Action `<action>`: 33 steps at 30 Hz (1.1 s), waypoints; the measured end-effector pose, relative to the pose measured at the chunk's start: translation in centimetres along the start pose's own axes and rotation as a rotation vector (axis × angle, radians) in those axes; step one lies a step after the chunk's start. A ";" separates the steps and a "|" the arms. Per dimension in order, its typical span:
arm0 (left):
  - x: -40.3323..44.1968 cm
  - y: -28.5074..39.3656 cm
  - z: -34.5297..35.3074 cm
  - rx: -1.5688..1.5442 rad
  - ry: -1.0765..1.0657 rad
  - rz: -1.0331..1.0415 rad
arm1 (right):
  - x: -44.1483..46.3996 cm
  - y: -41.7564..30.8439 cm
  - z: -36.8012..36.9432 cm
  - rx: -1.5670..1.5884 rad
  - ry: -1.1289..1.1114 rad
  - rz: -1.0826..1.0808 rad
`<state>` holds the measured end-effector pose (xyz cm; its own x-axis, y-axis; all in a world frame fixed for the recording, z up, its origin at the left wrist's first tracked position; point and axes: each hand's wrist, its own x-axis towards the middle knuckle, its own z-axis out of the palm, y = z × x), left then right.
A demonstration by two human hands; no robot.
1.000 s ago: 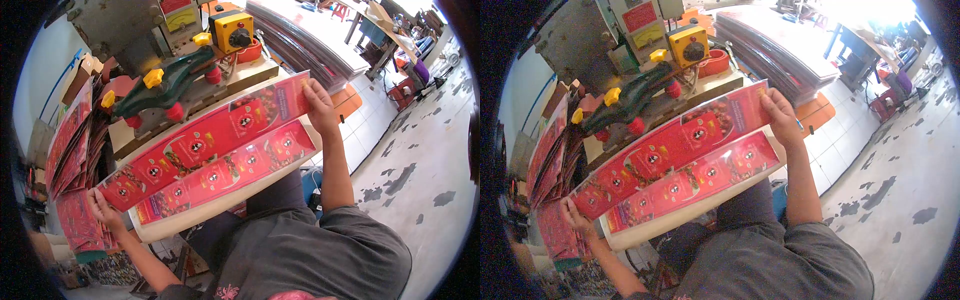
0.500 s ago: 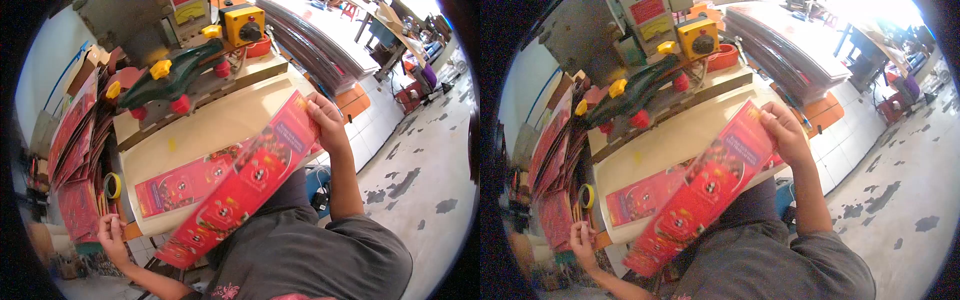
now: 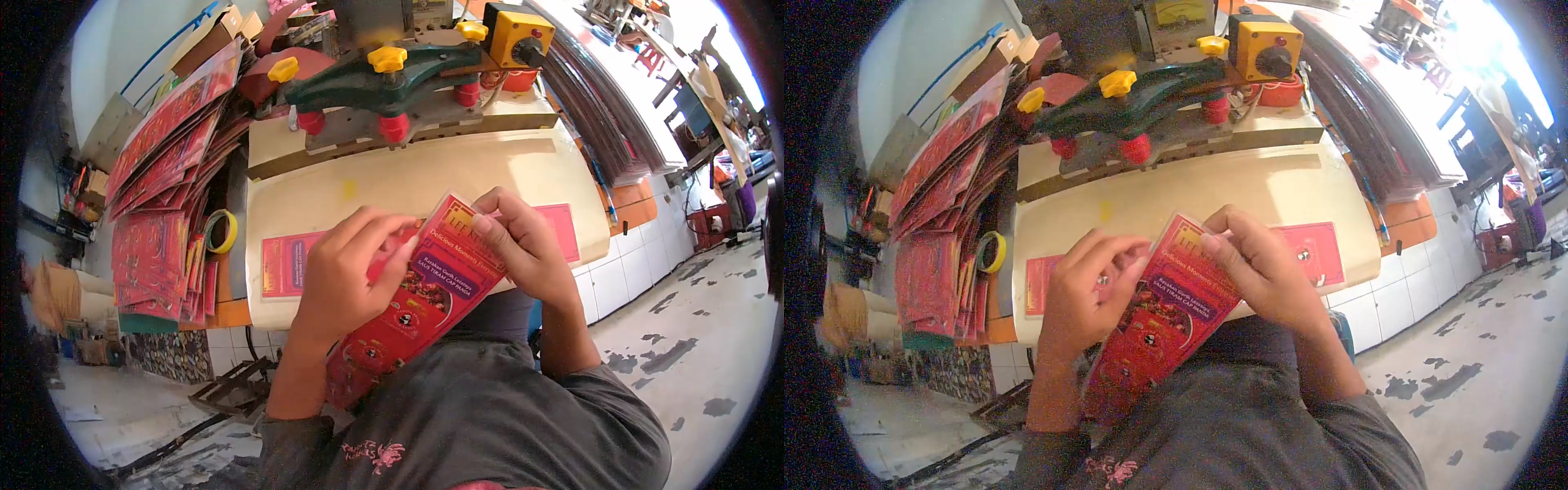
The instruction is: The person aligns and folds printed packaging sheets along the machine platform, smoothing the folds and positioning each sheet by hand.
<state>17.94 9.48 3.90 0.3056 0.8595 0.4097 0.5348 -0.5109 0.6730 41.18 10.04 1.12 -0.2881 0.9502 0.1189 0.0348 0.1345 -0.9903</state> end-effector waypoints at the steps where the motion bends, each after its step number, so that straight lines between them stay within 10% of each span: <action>1: 0.4 -0.1 0.2 -0.001 0.001 -0.002 | 0.0 -0.1 0.0 -0.010 0.000 0.008; 33: 1.7 -0.3 5.3 0.508 0.145 0.038 | -0.7 -1.1 0.2 -0.478 0.084 0.007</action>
<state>22.48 11.17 1.19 0.2391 0.8117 0.5329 0.8509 -0.4396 0.2877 41.15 9.15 2.13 -0.2092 0.9682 0.1376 0.4780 0.2240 -0.8493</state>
